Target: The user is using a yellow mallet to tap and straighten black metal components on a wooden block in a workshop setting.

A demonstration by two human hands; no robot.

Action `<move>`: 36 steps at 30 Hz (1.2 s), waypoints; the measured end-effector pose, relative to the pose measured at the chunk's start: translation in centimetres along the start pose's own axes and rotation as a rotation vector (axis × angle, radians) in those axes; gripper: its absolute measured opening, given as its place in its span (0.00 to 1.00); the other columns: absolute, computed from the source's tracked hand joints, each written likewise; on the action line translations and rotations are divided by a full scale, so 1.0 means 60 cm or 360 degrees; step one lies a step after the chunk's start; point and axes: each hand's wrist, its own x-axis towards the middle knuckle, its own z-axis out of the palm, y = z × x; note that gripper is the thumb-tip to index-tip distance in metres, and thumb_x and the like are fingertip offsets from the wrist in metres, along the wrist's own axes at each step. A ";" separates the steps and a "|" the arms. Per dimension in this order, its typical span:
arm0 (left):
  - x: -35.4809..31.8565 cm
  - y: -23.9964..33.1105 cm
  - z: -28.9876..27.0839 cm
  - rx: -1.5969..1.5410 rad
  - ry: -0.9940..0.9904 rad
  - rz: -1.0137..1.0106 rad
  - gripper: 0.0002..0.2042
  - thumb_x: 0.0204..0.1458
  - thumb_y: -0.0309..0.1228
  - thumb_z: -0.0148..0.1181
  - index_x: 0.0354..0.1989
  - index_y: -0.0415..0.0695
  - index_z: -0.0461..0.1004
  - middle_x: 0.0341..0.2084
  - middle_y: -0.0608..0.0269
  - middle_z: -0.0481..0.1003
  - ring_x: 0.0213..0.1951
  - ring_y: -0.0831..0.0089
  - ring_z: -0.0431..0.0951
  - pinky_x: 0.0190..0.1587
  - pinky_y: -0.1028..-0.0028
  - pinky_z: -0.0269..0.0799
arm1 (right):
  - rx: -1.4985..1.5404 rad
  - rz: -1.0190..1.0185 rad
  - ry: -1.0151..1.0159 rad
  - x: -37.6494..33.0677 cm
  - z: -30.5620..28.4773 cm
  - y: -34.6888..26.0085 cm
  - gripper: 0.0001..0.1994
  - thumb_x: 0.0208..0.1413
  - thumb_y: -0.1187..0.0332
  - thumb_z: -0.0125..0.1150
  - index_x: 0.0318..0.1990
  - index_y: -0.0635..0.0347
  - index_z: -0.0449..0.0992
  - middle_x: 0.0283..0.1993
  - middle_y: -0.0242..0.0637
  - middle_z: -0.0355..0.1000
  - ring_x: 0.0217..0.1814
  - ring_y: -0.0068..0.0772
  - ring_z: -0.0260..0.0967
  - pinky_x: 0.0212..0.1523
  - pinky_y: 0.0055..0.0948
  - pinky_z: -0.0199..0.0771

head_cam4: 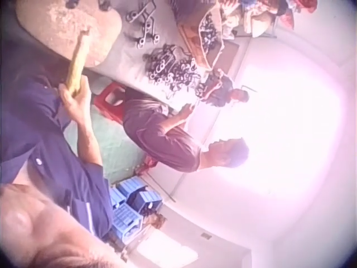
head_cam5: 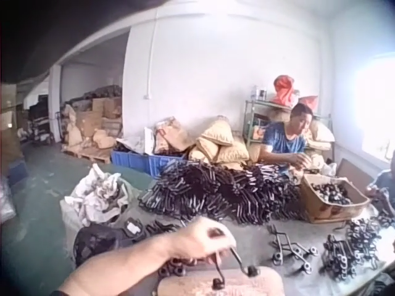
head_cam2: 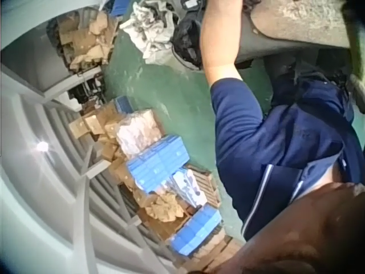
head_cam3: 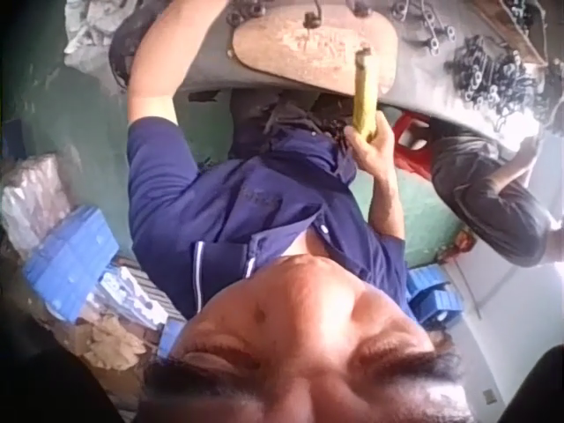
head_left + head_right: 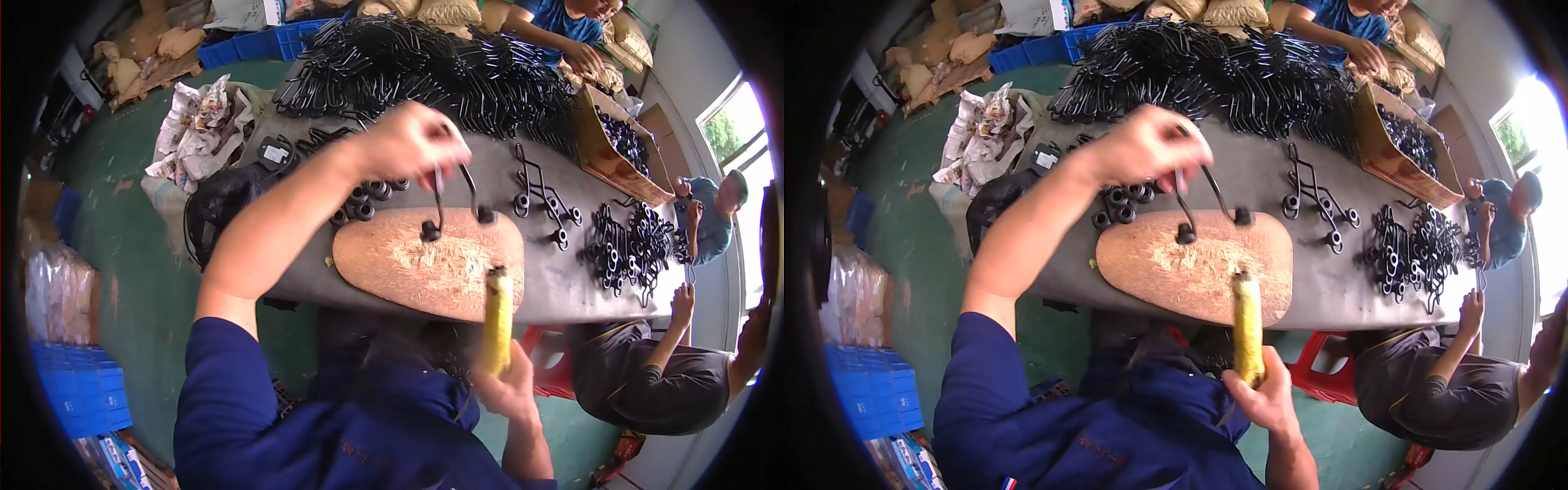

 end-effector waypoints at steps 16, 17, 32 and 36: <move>0.032 -0.176 -0.258 0.1579 0.1112 -0.0243 0.20 0.46 0.36 0.68 0.42 0.33 0.74 0.33 0.54 0.80 0.34 0.69 0.79 0.40 0.72 0.75 | 0.0527 0.0275 0.0543 0.097 -0.129 0.105 0.11 0.55 0.69 0.61 0.38 0.63 0.65 0.26 0.32 0.67 0.19 0.23 0.67 0.21 0.23 0.70; 0.077 -0.172 -0.228 0.1241 0.1042 -0.0005 0.18 0.48 0.33 0.67 0.43 0.35 0.75 0.34 0.54 0.80 0.34 0.71 0.79 0.39 0.72 0.75 | 0.0485 0.0286 0.0550 0.097 -0.128 0.101 0.11 0.55 0.69 0.61 0.38 0.63 0.65 0.26 0.32 0.67 0.19 0.23 0.67 0.21 0.23 0.70; 0.324 -0.078 0.275 -0.0286 0.0355 -0.0231 0.24 0.46 0.24 0.56 0.53 0.31 0.63 0.21 0.58 0.75 0.15 0.77 0.72 0.15 0.78 0.66 | 0.0284 0.0442 0.0570 0.102 -0.134 0.085 0.14 0.52 0.68 0.64 0.38 0.63 0.63 0.25 0.32 0.66 0.21 0.23 0.67 0.21 0.26 0.70; 0.207 -0.004 0.240 -0.0510 0.0071 0.0110 0.11 0.60 0.28 0.51 0.48 0.38 0.69 0.21 0.61 0.75 0.15 0.80 0.72 0.17 0.83 0.67 | 0.0265 0.0338 0.0504 0.096 -0.135 0.101 0.14 0.52 0.67 0.63 0.38 0.64 0.64 0.25 0.32 0.66 0.21 0.23 0.67 0.22 0.26 0.70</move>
